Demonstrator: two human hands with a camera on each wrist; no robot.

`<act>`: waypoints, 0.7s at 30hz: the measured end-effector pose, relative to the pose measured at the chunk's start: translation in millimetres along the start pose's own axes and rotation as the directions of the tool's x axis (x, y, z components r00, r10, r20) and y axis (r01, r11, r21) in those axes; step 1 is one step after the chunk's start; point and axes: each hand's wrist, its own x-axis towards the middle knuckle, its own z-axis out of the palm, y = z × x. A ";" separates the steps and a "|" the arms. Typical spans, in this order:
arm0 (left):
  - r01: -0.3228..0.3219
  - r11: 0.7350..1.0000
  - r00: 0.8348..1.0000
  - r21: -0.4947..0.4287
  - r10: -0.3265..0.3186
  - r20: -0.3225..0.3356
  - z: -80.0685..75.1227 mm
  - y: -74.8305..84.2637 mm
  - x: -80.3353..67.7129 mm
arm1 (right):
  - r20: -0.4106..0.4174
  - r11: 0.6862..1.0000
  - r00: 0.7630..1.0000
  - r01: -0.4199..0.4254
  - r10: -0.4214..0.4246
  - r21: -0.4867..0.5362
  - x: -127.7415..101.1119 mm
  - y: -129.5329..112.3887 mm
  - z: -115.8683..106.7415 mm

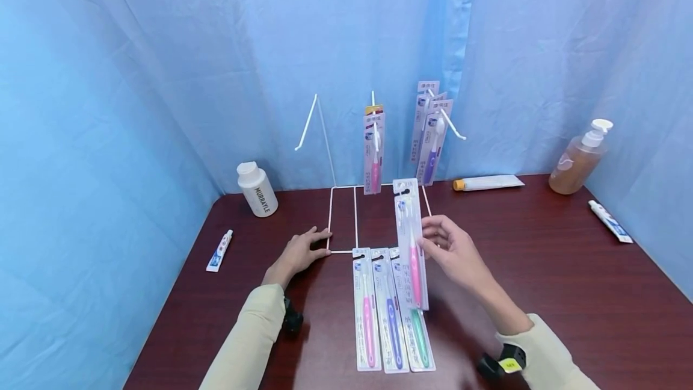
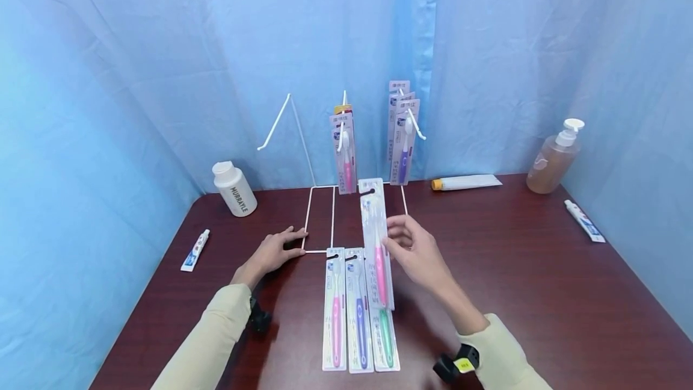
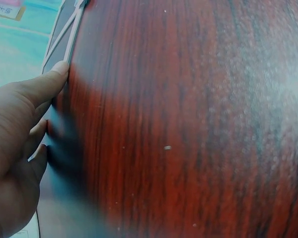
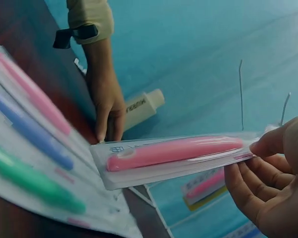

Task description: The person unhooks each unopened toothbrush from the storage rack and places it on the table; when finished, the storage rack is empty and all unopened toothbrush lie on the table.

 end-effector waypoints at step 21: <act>-0.005 1.000 1.000 0.007 0.005 -0.004 1.2 0.2 -0.1 | 0.159 0.873 0.867 -0.485 0.472 0.048 -36.6 73.9 -14.0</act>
